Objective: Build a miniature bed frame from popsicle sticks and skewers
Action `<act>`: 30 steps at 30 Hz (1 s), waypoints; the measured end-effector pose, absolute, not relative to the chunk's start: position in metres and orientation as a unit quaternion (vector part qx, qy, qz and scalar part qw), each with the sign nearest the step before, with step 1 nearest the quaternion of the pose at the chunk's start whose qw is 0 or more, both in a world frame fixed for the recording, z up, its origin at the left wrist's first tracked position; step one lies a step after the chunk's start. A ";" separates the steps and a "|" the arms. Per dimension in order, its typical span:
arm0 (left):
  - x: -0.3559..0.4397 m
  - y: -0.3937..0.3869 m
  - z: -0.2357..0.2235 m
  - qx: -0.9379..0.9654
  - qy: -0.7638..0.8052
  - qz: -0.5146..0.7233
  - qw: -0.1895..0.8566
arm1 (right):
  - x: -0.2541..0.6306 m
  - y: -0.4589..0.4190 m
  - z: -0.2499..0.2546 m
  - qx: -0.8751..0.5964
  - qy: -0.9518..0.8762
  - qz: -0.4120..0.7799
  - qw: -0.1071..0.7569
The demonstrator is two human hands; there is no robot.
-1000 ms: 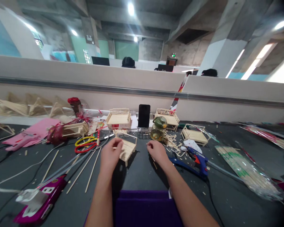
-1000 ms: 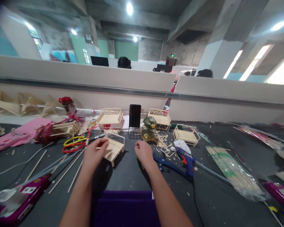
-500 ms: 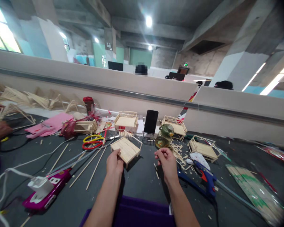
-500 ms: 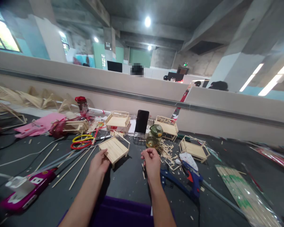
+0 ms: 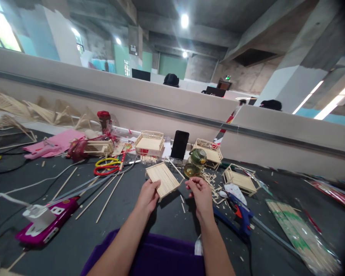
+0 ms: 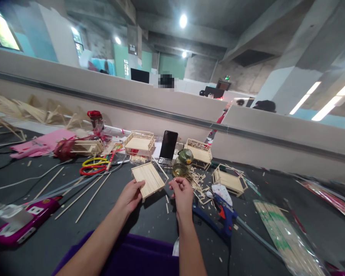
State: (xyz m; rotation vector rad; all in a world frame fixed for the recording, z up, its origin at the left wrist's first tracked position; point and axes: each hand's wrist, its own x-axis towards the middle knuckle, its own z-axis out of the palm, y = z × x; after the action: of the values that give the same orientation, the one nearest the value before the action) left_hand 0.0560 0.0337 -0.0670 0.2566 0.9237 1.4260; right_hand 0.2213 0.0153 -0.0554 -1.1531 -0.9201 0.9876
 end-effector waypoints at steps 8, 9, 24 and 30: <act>0.045 0.036 -0.070 0.122 0.471 0.624 0.611 | 0.227 0.020 -0.062 -0.528 -0.417 0.390 0.628; 0.043 0.036 -0.071 0.118 0.486 0.638 0.586 | 0.228 0.020 -0.062 -0.531 -0.418 0.382 0.630; 0.044 0.021 -0.053 0.362 0.458 0.753 0.305 | 0.226 0.016 -0.056 -0.518 -0.467 0.327 0.638; 0.048 0.008 -0.041 0.413 0.466 0.747 0.233 | 0.228 0.008 -0.044 -0.504 -0.440 0.313 0.674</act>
State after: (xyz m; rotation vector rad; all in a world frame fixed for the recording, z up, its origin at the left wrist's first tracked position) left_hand 0.0475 0.0076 -0.0411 1.1348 1.2802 2.0525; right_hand 0.2280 0.0076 -0.0439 -1.1355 -0.9902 0.7055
